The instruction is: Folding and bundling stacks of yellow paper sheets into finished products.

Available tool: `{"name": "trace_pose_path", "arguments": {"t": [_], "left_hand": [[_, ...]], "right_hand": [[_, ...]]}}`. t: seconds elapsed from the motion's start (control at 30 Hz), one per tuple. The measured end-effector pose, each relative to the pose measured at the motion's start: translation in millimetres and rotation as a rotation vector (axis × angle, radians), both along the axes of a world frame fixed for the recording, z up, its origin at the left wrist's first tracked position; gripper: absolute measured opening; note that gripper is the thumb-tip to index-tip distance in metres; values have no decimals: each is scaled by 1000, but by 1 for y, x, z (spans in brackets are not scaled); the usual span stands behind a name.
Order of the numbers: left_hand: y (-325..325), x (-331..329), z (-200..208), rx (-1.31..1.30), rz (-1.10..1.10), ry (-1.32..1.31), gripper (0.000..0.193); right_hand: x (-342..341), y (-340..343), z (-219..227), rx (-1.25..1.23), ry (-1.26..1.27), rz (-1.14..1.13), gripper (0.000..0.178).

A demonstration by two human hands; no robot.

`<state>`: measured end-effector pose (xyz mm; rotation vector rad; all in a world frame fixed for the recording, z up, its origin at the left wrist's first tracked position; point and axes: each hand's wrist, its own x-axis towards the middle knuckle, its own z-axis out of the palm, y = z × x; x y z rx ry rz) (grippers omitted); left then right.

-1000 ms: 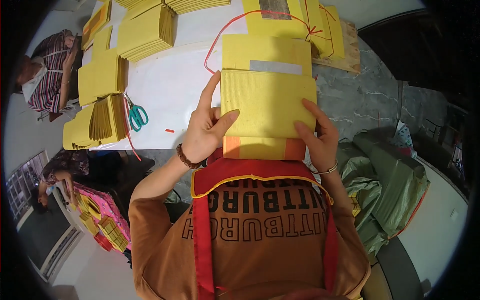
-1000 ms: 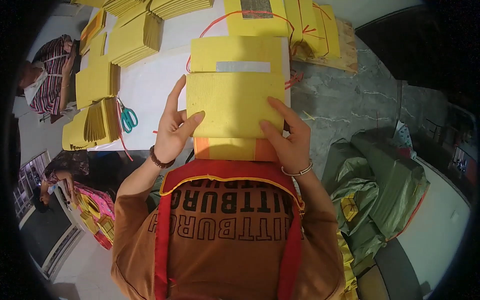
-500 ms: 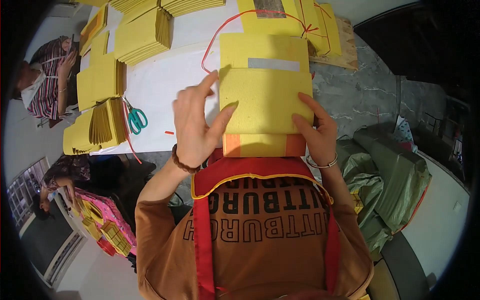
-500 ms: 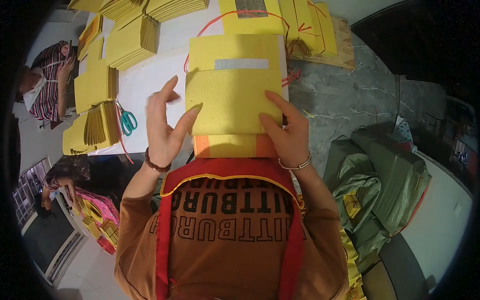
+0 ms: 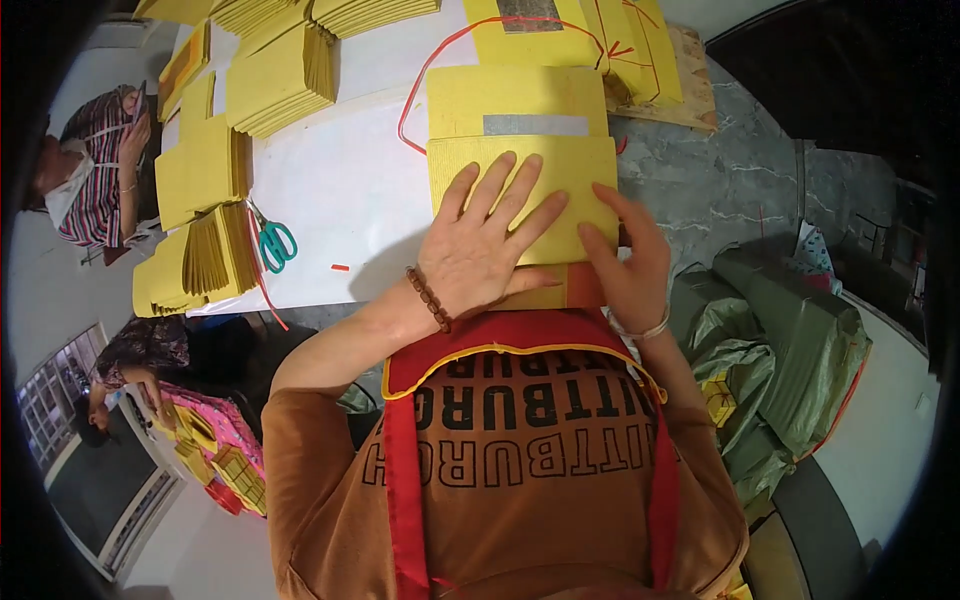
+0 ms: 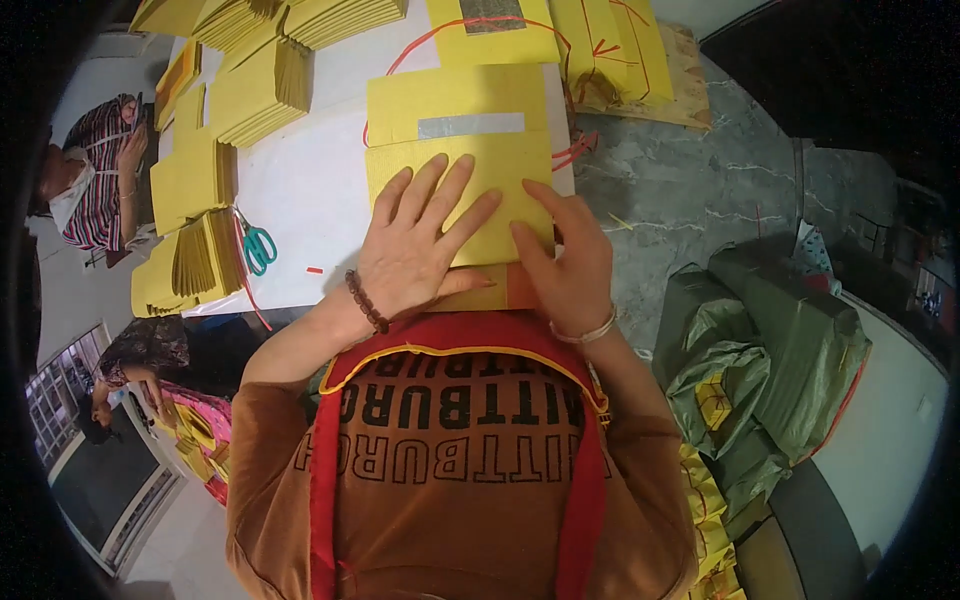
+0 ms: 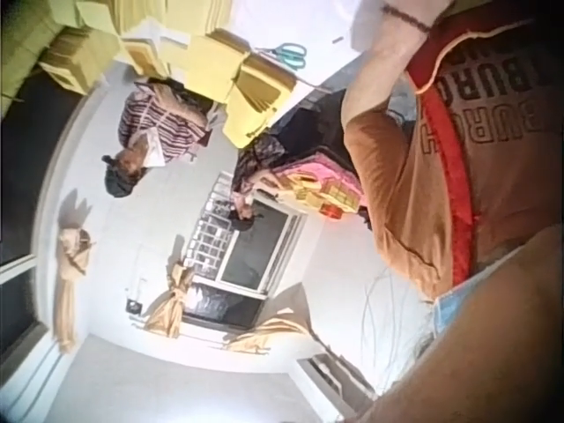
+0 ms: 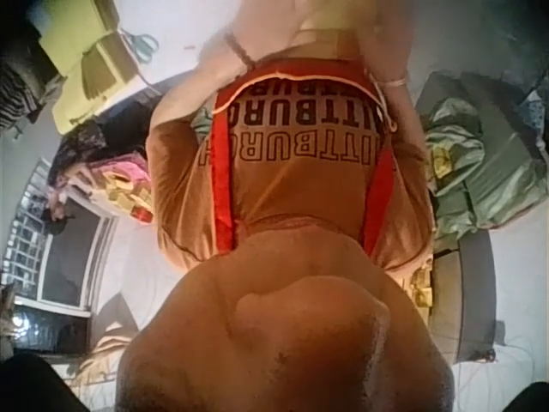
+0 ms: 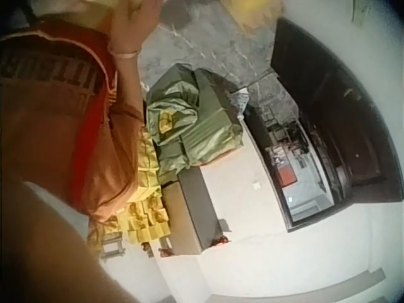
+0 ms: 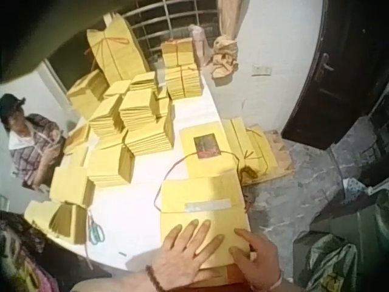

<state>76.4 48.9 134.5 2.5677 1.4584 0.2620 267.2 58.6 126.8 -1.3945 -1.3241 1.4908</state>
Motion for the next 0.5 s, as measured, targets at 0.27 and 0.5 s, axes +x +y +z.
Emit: {"name": "trace_pose_path", "arguments": {"t": [0.27,0.5], "left_hand": [[1,-4,-8,9,-4,12,76],[-1,-7,-11,105,-47,-87,68]], "right_hand": [[19,-21,-15,839,-714,648,46],[21,-23,-26,840,-628,664,44]]}}
